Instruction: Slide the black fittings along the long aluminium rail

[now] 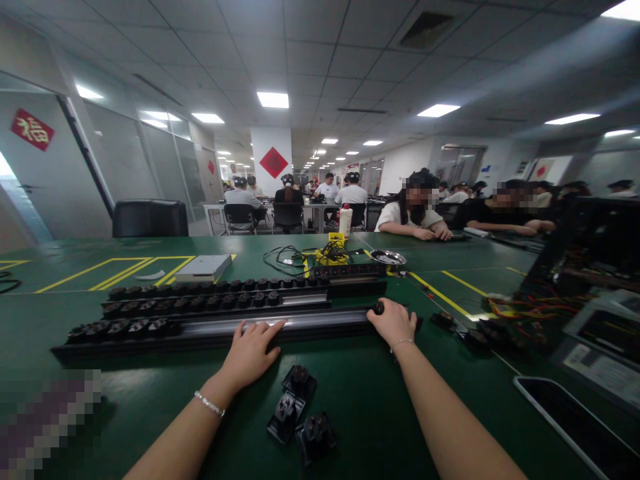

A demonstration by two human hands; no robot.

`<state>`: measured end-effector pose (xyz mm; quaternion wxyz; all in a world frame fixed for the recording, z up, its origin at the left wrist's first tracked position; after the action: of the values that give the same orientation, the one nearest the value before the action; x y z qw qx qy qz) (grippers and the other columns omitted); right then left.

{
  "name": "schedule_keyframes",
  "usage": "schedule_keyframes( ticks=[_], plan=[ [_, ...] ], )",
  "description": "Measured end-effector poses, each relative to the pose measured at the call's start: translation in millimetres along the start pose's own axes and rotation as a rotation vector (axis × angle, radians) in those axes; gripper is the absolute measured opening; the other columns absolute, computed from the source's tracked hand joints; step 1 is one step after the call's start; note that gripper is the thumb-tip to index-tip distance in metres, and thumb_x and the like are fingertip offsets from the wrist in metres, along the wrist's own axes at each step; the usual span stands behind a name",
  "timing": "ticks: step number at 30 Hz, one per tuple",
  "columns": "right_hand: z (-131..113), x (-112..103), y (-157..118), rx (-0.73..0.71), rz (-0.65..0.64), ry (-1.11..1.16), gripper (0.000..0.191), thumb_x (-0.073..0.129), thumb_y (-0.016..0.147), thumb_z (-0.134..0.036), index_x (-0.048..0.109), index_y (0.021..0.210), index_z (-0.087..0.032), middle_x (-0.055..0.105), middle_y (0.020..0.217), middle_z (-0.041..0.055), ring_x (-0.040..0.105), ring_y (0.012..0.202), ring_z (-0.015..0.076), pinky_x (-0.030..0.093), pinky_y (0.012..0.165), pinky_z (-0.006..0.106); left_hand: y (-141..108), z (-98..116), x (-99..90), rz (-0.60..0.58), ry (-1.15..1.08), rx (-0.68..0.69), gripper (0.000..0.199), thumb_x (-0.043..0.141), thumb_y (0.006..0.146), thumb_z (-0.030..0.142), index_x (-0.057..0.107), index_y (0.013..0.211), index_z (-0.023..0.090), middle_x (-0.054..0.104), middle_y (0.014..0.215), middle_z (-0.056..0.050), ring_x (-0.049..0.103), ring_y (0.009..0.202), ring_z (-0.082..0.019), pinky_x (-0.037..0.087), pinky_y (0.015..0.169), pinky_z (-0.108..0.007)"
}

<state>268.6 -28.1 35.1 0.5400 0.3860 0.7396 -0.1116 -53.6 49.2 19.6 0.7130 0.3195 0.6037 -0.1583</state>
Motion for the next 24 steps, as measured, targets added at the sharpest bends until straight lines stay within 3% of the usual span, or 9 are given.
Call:
schedule_keyframes(
  ticks=[4,11,17,21,24],
  plan=[
    [1.9,2.2,1.2,0.015,-0.009,0.004,0.045,0.045,0.074,-0.041,0.056,0.115,-0.023,0.055,0.123,0.0080,0.039,0.121,0.0271,0.010,0.102,0.058,0.0,0.3,-1.0,-0.004,-0.001,-0.003,0.054,0.046,0.081,0.036,0.037,0.134,0.035,0.060,0.112,-0.002,0.050,0.107,-0.021,0.015,0.106,-0.047],
    [7.2,2.5,5.9,0.017,-0.026,0.009,0.047,0.044,0.074,-0.039,0.055,0.117,-0.023,0.057,0.118,0.0075,0.042,0.117,0.0255,0.016,0.103,0.053,0.4,-0.5,-0.1,0.007,0.003,-0.002,0.053,0.047,0.081,0.036,0.038,0.133,0.035,0.060,0.110,-0.002,0.050,0.107,-0.021,0.016,0.105,-0.047],
    [14.9,4.7,6.6,0.052,0.013,-0.057,0.054,0.044,0.073,-0.050,0.055,0.119,-0.023,0.043,0.135,0.0083,0.028,0.128,0.0312,0.013,0.103,0.055,-0.4,0.0,-1.1,0.010,-0.014,0.004,0.053,0.046,0.081,0.036,0.038,0.133,0.034,0.060,0.111,-0.002,0.050,0.107,-0.022,0.015,0.105,-0.048],
    [15.7,4.9,7.7,0.043,0.005,-0.061,0.054,0.043,0.073,-0.050,0.055,0.118,-0.023,0.045,0.134,0.0083,0.034,0.124,0.0303,0.014,0.103,0.054,-0.2,-0.1,-0.5,0.012,-0.019,0.005,0.052,0.047,0.081,0.036,0.039,0.133,0.034,0.060,0.111,-0.002,0.049,0.108,-0.022,0.014,0.106,-0.049],
    [14.8,2.9,9.2,0.028,0.000,-0.047,0.052,0.043,0.073,-0.047,0.055,0.118,-0.022,0.049,0.129,0.0081,0.041,0.118,0.0283,0.021,0.101,0.049,-0.1,-0.4,0.2,0.017,-0.016,0.005,0.052,0.047,0.081,0.035,0.039,0.132,0.035,0.060,0.112,-0.002,0.049,0.109,-0.022,0.013,0.106,-0.050]
  ],
)
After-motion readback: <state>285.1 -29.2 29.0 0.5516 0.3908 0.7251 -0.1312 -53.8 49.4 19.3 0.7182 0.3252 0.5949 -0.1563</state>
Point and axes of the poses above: each hand's wrist, its own y-axis towards the middle knuckle, its own x-axis out of the palm, z = x × y, the point moved 3 cm from there along y, towards the middle knuckle
